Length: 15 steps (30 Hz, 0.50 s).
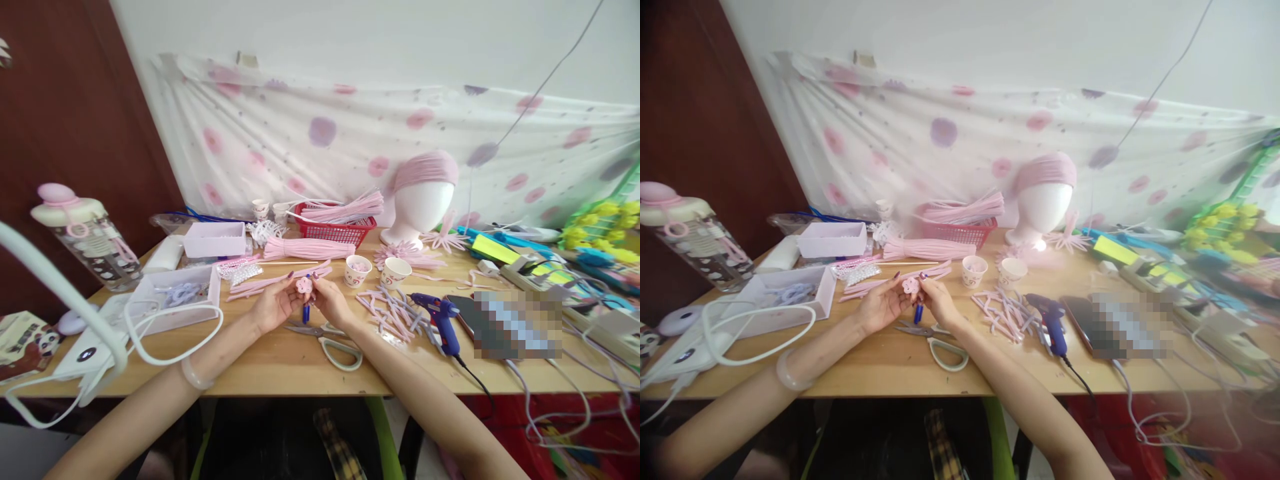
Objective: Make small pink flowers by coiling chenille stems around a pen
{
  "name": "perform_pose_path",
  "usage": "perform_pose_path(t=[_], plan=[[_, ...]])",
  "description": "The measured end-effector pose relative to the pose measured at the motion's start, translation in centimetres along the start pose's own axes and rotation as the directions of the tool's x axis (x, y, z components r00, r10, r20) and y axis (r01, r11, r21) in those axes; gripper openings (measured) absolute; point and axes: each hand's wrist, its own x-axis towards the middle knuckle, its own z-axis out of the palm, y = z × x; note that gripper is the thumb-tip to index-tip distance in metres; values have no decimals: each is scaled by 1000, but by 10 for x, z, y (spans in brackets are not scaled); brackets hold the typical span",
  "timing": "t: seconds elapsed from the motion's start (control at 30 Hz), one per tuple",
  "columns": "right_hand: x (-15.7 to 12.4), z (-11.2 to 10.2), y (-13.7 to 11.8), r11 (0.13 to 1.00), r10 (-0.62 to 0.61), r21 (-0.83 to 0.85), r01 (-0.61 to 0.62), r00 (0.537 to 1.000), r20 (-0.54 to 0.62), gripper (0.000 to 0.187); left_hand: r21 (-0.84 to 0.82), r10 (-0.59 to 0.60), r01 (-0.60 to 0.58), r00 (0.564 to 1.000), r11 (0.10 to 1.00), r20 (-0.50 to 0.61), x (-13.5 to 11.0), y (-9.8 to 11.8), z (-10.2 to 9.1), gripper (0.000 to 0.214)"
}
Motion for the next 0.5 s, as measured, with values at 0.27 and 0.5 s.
perform_pose_path(t=[0.27, 0.5], plan=[[3, -1, -2, 991, -23, -130, 21, 1000, -15, 52, 66, 67, -67, 998, 996, 12, 6, -2, -8, 7], [-7, -31, -44, 874, -73, -480, 76, 997, 25, 32, 56, 145, -143, 988, 988, -48, 10, 9, -15, 12]])
